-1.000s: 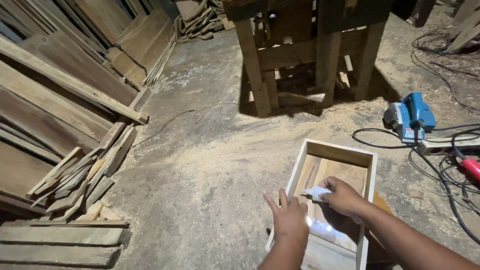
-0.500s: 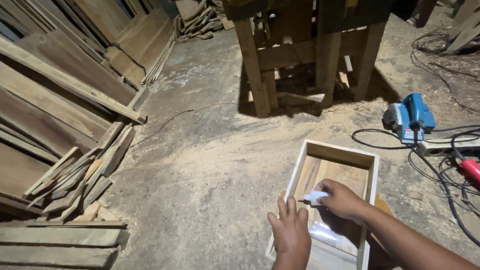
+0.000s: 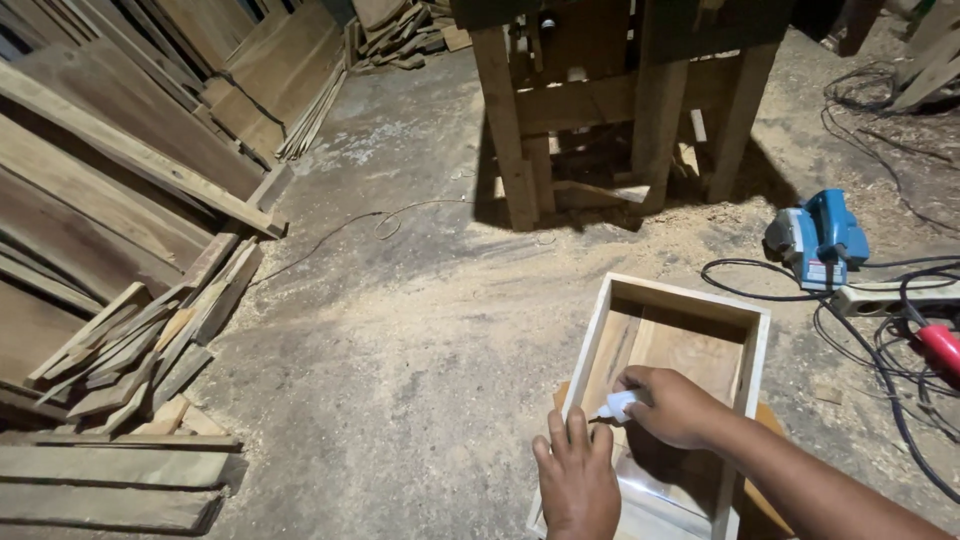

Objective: The person applies glue from a bottle to the interior joints of a wooden box and presses a clear plastic sheet into place. They then apply more glue along the edges of the plastic and the wooden surfaces, smoothing it with their fingers.

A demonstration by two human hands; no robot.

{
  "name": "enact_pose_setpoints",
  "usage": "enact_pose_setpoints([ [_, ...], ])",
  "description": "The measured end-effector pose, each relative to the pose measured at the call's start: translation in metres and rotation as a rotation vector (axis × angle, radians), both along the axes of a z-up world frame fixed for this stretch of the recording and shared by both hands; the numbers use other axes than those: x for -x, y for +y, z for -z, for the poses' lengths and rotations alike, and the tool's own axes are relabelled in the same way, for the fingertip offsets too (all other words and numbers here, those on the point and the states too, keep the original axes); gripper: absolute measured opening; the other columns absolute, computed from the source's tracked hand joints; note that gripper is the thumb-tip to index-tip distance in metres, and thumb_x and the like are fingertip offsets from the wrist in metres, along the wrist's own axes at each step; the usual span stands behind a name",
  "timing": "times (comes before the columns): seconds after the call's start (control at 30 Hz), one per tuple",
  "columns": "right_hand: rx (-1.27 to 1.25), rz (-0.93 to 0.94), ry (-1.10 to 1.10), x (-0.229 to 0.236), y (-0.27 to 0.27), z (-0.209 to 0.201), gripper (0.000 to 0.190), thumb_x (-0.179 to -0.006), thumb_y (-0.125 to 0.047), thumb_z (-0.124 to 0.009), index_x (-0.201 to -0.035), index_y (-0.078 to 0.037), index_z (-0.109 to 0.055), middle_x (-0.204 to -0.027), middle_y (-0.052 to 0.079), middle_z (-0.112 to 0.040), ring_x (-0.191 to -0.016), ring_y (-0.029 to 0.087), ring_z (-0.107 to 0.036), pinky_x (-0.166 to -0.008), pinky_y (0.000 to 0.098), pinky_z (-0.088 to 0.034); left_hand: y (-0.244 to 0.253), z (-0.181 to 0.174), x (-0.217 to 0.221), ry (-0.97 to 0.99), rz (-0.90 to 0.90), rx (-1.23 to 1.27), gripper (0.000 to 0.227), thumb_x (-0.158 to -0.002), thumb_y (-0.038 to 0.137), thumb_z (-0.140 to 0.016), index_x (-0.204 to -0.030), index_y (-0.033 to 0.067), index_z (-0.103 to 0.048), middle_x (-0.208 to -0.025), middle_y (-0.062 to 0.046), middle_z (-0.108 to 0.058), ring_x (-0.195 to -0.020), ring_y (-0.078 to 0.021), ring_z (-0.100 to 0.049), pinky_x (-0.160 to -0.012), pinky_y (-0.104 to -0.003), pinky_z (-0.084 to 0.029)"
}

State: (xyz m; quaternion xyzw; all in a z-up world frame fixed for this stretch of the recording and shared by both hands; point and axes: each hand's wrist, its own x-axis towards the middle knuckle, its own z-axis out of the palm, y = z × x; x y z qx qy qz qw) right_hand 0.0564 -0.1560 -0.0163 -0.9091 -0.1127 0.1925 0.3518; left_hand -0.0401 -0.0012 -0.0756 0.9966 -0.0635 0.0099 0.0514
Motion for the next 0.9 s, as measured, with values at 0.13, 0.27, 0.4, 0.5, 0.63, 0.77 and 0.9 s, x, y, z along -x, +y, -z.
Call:
enact_pose_setpoints([
  [0.13,0.059,-0.067,-0.063,0.001,0.009,-0.009,0.026,-0.083,-0.011,-0.072,-0.109,-0.009,-0.069,-0.101,0.012,-0.077,-0.1,0.027,-0.074,-0.091,0.0369,-0.055,0.001,0.008,0.004,-0.103,-0.001,0.075,0.037,-0.09,0.021,-0.066,-0.124,0.009,-0.057,-0.143,-0.02,-0.038,-0.14,-0.0434,-0.027,-0.101,-0.06,-0.028],
  [0.27,0.162,-0.15,-0.097,0.001,0.018,-0.023,0.026,-0.082,-0.012,-0.073,-0.107,-0.006,-0.07,-0.104,0.015,-0.075,-0.103,0.032,-0.072,-0.091,0.0395,-0.056,0.001,0.017,0.003,-0.166,-0.016,0.092,0.039,-0.087,0.023,-0.068,-0.123,0.0094,-0.058,-0.141,-0.02,-0.04,-0.138,-0.0439,-0.028,-0.101,-0.061,-0.027],
  [0.4,0.135,-0.156,-0.084,-0.005,0.02,-0.016,0.027,-0.081,-0.012,-0.072,-0.108,-0.006,-0.069,-0.105,0.015,-0.075,-0.103,0.031,-0.073,-0.091,0.0396,-0.057,0.001,0.015,0.003,-0.165,-0.019,0.095,0.036,-0.089,0.024,-0.068,-0.121,0.0105,-0.059,-0.141,-0.019,-0.042,-0.14,-0.0424,-0.029,-0.102,-0.06,-0.028],
  [0.5,0.171,-0.205,-0.101,-0.008,0.021,-0.014,0.027,-0.082,-0.011,-0.07,-0.109,-0.005,-0.069,-0.105,0.017,-0.074,-0.104,0.033,-0.071,-0.092,0.0408,-0.056,-0.001,0.02,0.002,-0.185,-0.039,0.076,0.039,-0.086,0.026,-0.069,-0.121,0.0123,-0.06,-0.142,-0.02,-0.044,-0.143,-0.0445,-0.03,-0.1,-0.06,-0.027],
  [0.63,0.171,-0.212,-0.11,-0.01,0.024,-0.014,0.027,-0.081,-0.01,-0.071,-0.107,-0.005,-0.07,-0.105,0.017,-0.074,-0.102,0.034,-0.072,-0.09,0.0407,-0.057,-0.002,0.024,0.002,-0.253,-0.054,0.067,0.039,-0.086,0.027,-0.069,-0.122,0.0145,-0.061,-0.137,-0.018,-0.045,-0.138,-0.042,-0.031,-0.101,-0.058,-0.028],
  [0.77,0.208,-0.248,-0.113,-0.009,0.028,-0.025,0.026,-0.082,-0.013,-0.072,-0.107,-0.006,-0.071,-0.104,0.017,-0.074,-0.101,0.035,-0.07,-0.09,0.0421,-0.056,-0.002,0.024,0.001,-0.225,-0.057,0.078,0.039,-0.087,0.027,-0.069,-0.123,0.0145,-0.06,-0.139,-0.017,-0.043,-0.138,-0.0415,-0.03,-0.102,-0.058,-0.028],
  [0.9,0.278,-0.225,-0.072,-0.006,0.034,-0.031,0.028,-0.082,-0.012,-0.073,-0.109,-0.007,-0.071,-0.104,0.016,-0.073,-0.099,0.033,-0.071,-0.091,0.0417,-0.055,-0.003,0.013,0.002,-0.109,-0.052,0.068,0.039,-0.091,0.027,-0.068,-0.125,0.0129,-0.059,-0.144,-0.019,-0.041,-0.143,-0.0429,-0.027,-0.103,-0.058,-0.026],
])
